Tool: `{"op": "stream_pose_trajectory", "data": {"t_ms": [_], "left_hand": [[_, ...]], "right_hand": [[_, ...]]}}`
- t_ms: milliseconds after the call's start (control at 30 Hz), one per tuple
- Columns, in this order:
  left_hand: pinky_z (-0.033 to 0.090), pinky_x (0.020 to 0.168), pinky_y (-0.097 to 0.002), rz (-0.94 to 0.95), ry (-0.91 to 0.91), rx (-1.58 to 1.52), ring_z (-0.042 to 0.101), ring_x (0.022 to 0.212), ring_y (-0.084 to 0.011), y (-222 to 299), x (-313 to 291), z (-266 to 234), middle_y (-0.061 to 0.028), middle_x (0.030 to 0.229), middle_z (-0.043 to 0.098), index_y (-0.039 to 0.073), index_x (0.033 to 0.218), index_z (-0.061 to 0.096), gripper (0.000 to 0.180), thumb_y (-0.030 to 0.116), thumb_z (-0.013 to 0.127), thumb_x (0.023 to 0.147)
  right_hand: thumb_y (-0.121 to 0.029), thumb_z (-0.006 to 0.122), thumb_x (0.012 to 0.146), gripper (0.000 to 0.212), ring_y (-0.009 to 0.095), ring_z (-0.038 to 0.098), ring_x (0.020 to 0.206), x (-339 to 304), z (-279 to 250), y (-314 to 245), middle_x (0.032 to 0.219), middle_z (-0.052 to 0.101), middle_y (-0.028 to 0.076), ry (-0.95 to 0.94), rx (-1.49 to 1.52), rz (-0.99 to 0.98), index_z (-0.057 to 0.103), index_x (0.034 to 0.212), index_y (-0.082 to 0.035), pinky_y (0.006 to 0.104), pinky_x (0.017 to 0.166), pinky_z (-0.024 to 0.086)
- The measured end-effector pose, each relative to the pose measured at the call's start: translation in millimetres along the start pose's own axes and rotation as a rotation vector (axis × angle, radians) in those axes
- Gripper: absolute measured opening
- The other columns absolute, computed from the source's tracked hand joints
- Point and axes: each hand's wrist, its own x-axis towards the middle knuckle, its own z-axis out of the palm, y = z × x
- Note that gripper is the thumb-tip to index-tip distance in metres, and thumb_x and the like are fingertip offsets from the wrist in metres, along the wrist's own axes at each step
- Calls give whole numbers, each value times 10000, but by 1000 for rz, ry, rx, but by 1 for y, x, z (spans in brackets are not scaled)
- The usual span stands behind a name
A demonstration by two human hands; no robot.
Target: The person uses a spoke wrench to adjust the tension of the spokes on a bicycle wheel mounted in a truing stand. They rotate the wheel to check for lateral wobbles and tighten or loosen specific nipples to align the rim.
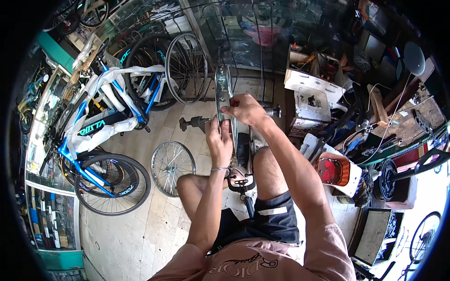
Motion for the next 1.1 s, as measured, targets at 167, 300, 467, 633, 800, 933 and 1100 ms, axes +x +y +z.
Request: {"op": "stream_pose_trajectory", "data": {"t_ms": [167, 300, 467, 633, 800, 933, 1100], "left_hand": [[497, 538, -220, -320, -144, -465, 591, 687, -72, -26, 5, -13, -27, 873, 643, 30, 1210, 610, 305, 205, 643, 962], [495, 664, -221, -459, -220, -683, 596, 780, -68, 4, 17, -19, -1, 914, 650, 20, 1206, 618, 288, 152, 654, 953], [466, 752, -226, -498, -237, -785, 575, 841, -58, 3, 14, -25, 20, 952, 641, 1, 1174, 627, 246, 115, 645, 956], [456, 759, -221, -469, -243, -734, 547, 832, -52, 4, 5, -28, 25, 944, 632, 1, 1165, 625, 236, 113, 642, 958], [448, 660, -211, -399, -212, -537, 525, 770, -43, -1, -14, -25, 24, 917, 630, 19, 1158, 624, 217, 123, 627, 969], [481, 683, -284, -327, -158, -391, 579, 768, -116, -15, -27, -22, -57, 885, 659, -12, 1104, 618, 241, 181, 637, 962], [464, 700, -229, -332, -162, -361, 563, 746, -65, -22, -42, -21, 7, 876, 643, 21, 1111, 629, 183, 116, 644, 955]], "right_hand": [[-284, 728, 881, 371, 188, 626, 797, -16, 9, 1, 873, 705, 143, 50, -18, -30, 667, 1024, 53, 330, 758, 496], [-240, 689, 917, 332, 186, 658, 857, -61, 27, 44, 913, 710, 154, 69, 158, -114, 652, 1050, 63, 334, 810, 517], [-268, 718, 877, 338, 252, 696, 835, -85, 60, 41, 920, 718, 176, 169, 258, 19, 664, 1038, 25, 362, 751, 526], [-236, 735, 859, 308, 221, 641, 709, -84, 75, 51, 831, 689, 162, 160, 346, 131, 591, 939, 25, 359, 656, 491], [-148, 717, 836, 243, 311, 686, 805, -92, 86, 55, 867, 692, 183, 252, 278, 100, 576, 971, -4, 397, 736, 519], [-192, 707, 828, 308, 341, 692, 886, -99, 60, 45, 936, 711, 186, 78, 125, 119, 634, 1068, -14, 413, 801, 531], [-318, 673, 926, 393, 173, 642, 888, -68, 14, 38, 914, 716, 131, 139, 258, 34, 669, 1064, 50, 326, 825, 495]]}}
